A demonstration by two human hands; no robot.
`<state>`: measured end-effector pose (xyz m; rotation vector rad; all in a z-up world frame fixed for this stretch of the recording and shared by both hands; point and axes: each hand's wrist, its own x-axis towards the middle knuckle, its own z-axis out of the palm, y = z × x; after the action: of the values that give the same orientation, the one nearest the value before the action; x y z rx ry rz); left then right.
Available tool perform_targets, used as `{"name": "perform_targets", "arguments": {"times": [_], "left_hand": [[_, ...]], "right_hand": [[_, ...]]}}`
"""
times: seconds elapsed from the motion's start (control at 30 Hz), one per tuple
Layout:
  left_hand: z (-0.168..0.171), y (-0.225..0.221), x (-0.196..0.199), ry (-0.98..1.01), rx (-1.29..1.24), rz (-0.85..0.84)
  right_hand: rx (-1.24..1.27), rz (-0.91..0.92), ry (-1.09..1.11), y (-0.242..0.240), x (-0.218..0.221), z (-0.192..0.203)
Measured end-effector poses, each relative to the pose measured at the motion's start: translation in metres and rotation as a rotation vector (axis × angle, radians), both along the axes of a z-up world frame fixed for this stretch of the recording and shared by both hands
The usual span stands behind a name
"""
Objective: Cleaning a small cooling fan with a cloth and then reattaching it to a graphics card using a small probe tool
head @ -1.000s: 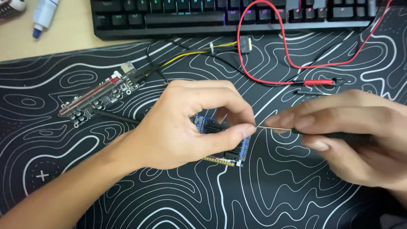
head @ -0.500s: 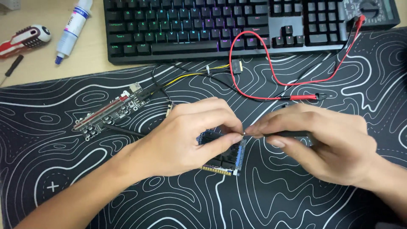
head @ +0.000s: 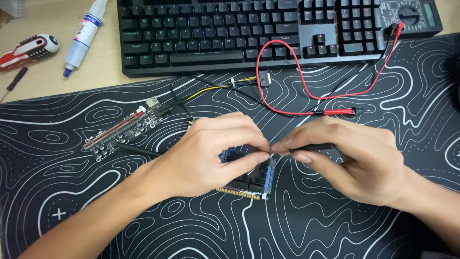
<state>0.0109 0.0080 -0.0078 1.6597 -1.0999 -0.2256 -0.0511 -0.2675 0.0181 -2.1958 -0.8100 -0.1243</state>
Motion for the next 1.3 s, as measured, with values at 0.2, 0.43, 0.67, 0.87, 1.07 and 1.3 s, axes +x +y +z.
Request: {"name": "perform_targets", "arguments": {"times": [0.2, 0.43, 0.67, 0.87, 1.07, 1.3], "left_hand": [[-0.004, -0.001, 0.0, 0.0, -0.009, 0.018], [-0.007, -0.001, -0.001, 0.011, -0.006, 0.018], [-0.009, -0.001, 0.0, 0.009, -0.007, 0.018], [-0.011, -0.002, -0.001, 0.029, -0.005, 0.023], [-0.019, -0.007, -0.001, 0.001, -0.008, 0.049], [-0.02, -0.007, 0.0, 0.008, -0.012, 0.042]], "right_hand": [[0.014, 0.006, 0.017, 0.003, 0.002, 0.0], [0.019, -0.001, 0.044, 0.003, 0.002, -0.001], [0.026, 0.002, 0.033, 0.005, 0.003, -0.002], [0.015, 0.004, 0.025, 0.006, 0.004, -0.002], [-0.007, -0.025, 0.056, 0.004, 0.006, -0.007], [-0.018, -0.029, 0.03, 0.005, 0.007, -0.008]]}}
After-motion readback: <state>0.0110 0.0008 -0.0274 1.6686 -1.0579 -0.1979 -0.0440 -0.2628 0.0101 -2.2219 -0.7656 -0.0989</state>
